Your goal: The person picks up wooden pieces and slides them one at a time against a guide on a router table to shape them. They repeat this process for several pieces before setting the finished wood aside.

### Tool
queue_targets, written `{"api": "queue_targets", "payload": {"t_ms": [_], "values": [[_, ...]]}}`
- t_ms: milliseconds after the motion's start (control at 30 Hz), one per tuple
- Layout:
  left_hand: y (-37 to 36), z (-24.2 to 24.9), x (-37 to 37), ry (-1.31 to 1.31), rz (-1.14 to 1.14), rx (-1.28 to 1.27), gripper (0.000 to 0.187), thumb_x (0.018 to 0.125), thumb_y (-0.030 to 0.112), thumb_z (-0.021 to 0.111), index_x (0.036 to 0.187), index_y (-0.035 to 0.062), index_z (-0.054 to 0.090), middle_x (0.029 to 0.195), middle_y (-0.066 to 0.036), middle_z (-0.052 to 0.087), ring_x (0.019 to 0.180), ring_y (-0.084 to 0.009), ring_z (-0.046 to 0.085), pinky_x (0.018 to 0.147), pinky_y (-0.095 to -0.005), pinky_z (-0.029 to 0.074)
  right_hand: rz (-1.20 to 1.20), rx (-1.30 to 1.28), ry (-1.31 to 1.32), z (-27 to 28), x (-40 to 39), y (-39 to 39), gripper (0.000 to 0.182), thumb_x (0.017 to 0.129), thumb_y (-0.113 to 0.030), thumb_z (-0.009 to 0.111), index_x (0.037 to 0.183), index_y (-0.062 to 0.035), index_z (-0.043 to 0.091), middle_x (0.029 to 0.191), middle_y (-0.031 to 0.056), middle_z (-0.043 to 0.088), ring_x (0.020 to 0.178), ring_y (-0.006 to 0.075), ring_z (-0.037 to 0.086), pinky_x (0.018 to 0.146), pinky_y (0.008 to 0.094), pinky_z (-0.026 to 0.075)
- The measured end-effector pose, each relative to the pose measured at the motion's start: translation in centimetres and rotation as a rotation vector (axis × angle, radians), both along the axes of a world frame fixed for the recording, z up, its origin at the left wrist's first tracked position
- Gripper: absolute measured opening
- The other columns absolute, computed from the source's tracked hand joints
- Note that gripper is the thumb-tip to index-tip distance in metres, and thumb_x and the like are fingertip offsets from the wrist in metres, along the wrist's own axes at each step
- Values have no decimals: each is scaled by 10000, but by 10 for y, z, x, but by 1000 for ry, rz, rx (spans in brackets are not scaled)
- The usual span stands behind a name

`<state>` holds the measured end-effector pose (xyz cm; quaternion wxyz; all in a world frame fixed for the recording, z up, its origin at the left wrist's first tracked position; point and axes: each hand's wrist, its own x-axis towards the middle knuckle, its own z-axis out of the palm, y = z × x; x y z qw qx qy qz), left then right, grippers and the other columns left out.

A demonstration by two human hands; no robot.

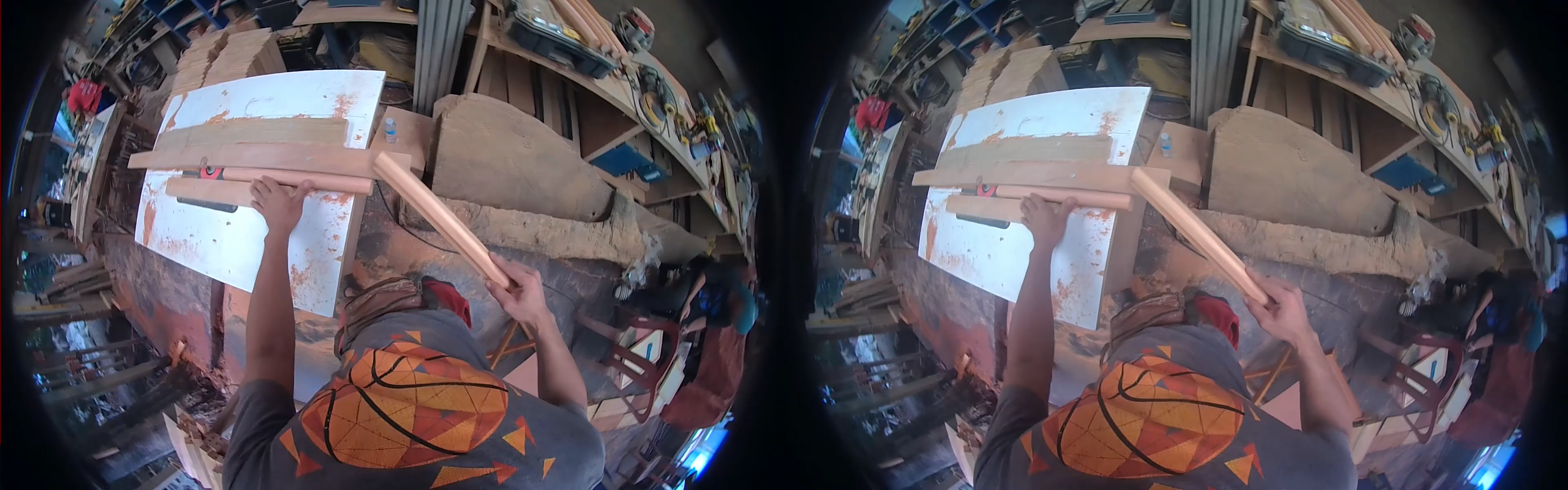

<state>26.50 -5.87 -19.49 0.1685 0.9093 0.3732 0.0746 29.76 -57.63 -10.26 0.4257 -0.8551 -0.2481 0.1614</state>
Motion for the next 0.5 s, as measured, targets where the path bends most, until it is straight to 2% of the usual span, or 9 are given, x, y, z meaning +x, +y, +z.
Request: {"api": "queue_targets", "payload": {"t_ms": [133,200,233,300,367,500], "values": [[2,-4,0,0,-8,24,1295,808,781,603,1487,-208,117,1551,-436,112,1489,-539,33,1164,-672,43,184,-131,-164,38,24,-19,556,754,-31,789,1295,-46,663,927,177,684,758,286,689,706,351,559],[0,-2,-1,-24,23,-15,1313,795,780,619,1489,-208,102,1552,-434,109,1490,-539,16,1164,-675,19,239,-322,-204,63,37,-17,569,764,-101,762,1319,-184,665,912,115,691,766,324,677,710,389,575],[-2,-1,-1,-23,21,0,1310,786,774,635,1491,-200,115,1554,-425,118,1491,-533,29,1162,-677,32,279,-319,-246,68,45,-14,575,770,-114,759,1328,-207,659,951,102,693,786,312,684,721,404,571],[-8,4,-1,-33,32,9,1307,777,767,652,1494,-193,128,1556,-417,127,1492,-527,43,1161,-679,45,332,-339,-304,77,60,-3,573,770,-120,761,1327,-206,659,974,98,692,796,310,686,721,404,571],[-10,10,-2,-45,10,-56,1392,730,766,701,1491,-210,63,1563,-436,48,1494,-532,-46,1164,-662,-42,400,-447,-413,94,73,11,566,773,-130,762,1320,-230,662,1024,90,691,805,305,689,714,399,569],[-4,15,-2,-43,8,-134,1444,686,782,722,1493,-209,50,1568,-438,-13,1496,-525,-79,1159,-668,-58,451,-510,-526,112,91,27,570,766,-125,764,1307,-279,668,1019,80,699,804,301,695,691,414,566]]}}
